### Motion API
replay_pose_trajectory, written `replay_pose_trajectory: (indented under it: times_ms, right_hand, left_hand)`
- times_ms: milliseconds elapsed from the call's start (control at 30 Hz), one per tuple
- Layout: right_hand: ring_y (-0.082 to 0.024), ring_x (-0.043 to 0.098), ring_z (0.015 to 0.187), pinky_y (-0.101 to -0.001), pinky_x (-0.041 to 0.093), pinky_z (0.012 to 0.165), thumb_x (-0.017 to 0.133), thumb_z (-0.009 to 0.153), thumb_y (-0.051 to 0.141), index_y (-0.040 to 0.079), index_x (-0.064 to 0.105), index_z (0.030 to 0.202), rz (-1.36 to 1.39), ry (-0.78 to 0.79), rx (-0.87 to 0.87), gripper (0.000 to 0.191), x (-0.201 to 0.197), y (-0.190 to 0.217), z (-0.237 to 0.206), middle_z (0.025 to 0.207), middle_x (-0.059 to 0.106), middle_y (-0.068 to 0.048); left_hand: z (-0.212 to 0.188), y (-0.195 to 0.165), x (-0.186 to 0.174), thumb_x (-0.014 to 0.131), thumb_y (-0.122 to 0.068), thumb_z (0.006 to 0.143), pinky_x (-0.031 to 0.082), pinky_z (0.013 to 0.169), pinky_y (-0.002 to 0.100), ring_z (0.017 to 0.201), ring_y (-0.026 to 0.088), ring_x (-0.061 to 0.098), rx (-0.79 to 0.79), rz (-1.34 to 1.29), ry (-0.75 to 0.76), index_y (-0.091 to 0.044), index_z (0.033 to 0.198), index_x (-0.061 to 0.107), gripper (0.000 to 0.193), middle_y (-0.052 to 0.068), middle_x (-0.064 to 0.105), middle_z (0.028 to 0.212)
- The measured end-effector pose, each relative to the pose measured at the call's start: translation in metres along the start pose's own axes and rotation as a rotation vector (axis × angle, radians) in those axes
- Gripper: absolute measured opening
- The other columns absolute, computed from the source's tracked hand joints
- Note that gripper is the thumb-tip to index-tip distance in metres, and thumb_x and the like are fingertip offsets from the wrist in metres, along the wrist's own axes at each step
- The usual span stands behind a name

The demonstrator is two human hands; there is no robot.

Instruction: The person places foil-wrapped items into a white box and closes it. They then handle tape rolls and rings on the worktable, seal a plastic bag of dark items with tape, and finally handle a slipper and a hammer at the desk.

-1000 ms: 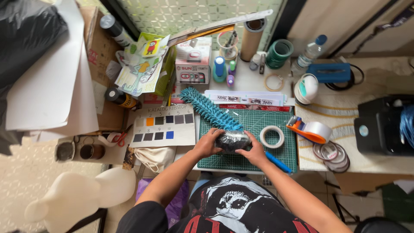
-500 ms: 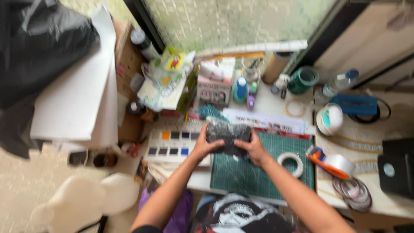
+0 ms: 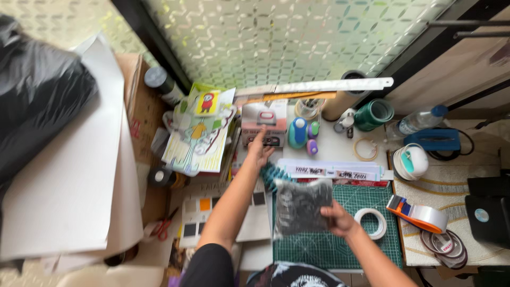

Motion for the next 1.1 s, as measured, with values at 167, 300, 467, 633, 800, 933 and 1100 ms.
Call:
replay_pose_trajectory:
  times_ms: [167,300,467,633,800,933,1100]
  right_hand:
    - [-0.028,0.067,0.117,-0.0474,0.053,0.102,0.082,0.068,0.016,0.013,0.051,0.139,0.018,-0.162,-0.017,0.077,-0.016,-0.016,-0.026,0.127,0.068,-0.010]
    - [-0.031,0.066,0.117,-0.0485,0.053,0.101,0.081,0.075,0.018,0.003,0.053,0.139,0.064,-0.125,-0.008,0.071,-0.006,0.002,-0.015,0.129,0.068,-0.015]
    - [-0.027,0.071,0.106,-0.0471,0.057,0.095,0.073,0.085,0.016,0.000,0.059,0.132,-0.101,-0.169,-0.042,0.052,0.018,0.085,0.078,0.116,0.074,-0.014]
    - [-0.024,0.073,0.101,-0.0415,0.058,0.093,0.072,0.089,0.017,0.002,0.063,0.125,-0.124,-0.182,-0.022,0.041,0.065,0.140,0.174,0.114,0.074,-0.011]
    - [-0.024,0.072,0.101,-0.0395,0.059,0.094,0.070,0.091,0.018,0.001,0.066,0.123,-0.037,-0.211,-0.017,0.036,0.095,0.156,0.238,0.112,0.075,-0.012]
    - [-0.024,0.069,0.106,-0.0382,0.055,0.092,0.072,0.092,0.021,0.004,0.066,0.125,-0.183,-0.322,-0.296,0.038,0.102,0.176,0.262,0.115,0.073,-0.011]
    - [-0.032,0.068,0.112,-0.0402,0.050,0.097,0.067,0.100,0.043,-0.001,0.064,0.130,-1.136,-0.752,-0.613,0.052,0.106,0.196,0.245,0.119,0.072,-0.018]
  left_hand:
    - [0.037,-0.018,0.019,0.084,-0.026,0.082,0.055,0.097,0.053,0.115,0.031,0.063,0.080,-0.243,-0.045,-0.009,0.128,0.062,0.054,0.011,0.068,0.120]
    - [0.037,-0.023,0.011,0.083,-0.018,0.084,0.056,0.096,0.051,0.115,0.029,0.062,0.103,-0.177,-0.032,-0.008,0.130,0.060,0.052,0.009,0.066,0.122]
    - [0.016,-0.030,-0.003,0.085,-0.016,0.076,0.057,0.094,0.053,0.115,0.032,0.062,0.226,-0.027,-0.117,-0.012,0.146,0.035,0.086,0.012,0.059,0.132]
    - [0.002,-0.073,-0.015,0.087,-0.022,0.078,0.049,0.105,0.050,0.126,0.031,0.055,0.686,0.469,-0.323,-0.006,0.148,0.032,0.091,0.016,0.051,0.142]
    - [0.026,-0.047,-0.038,0.072,-0.039,0.082,0.046,0.104,0.050,0.125,0.032,0.055,0.294,-0.002,0.010,-0.013,0.148,0.036,0.079,0.013,0.053,0.140]
    - [0.023,-0.027,-0.048,0.057,-0.055,0.093,0.050,0.101,0.053,0.119,0.042,0.061,0.107,-0.371,0.094,-0.002,0.145,0.050,0.075,0.023,0.062,0.132]
    - [0.011,-0.026,-0.044,0.059,-0.051,0.093,0.045,0.107,0.059,0.123,0.033,0.059,0.215,-0.234,-0.034,-0.013,0.141,0.048,0.062,0.012,0.060,0.137]
Point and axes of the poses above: each hand's wrist, its own z-axis towards the middle knuckle, its own x-axis out of the palm, y = z × x, the point moved 8 cm from there along z, towards the middle knuckle
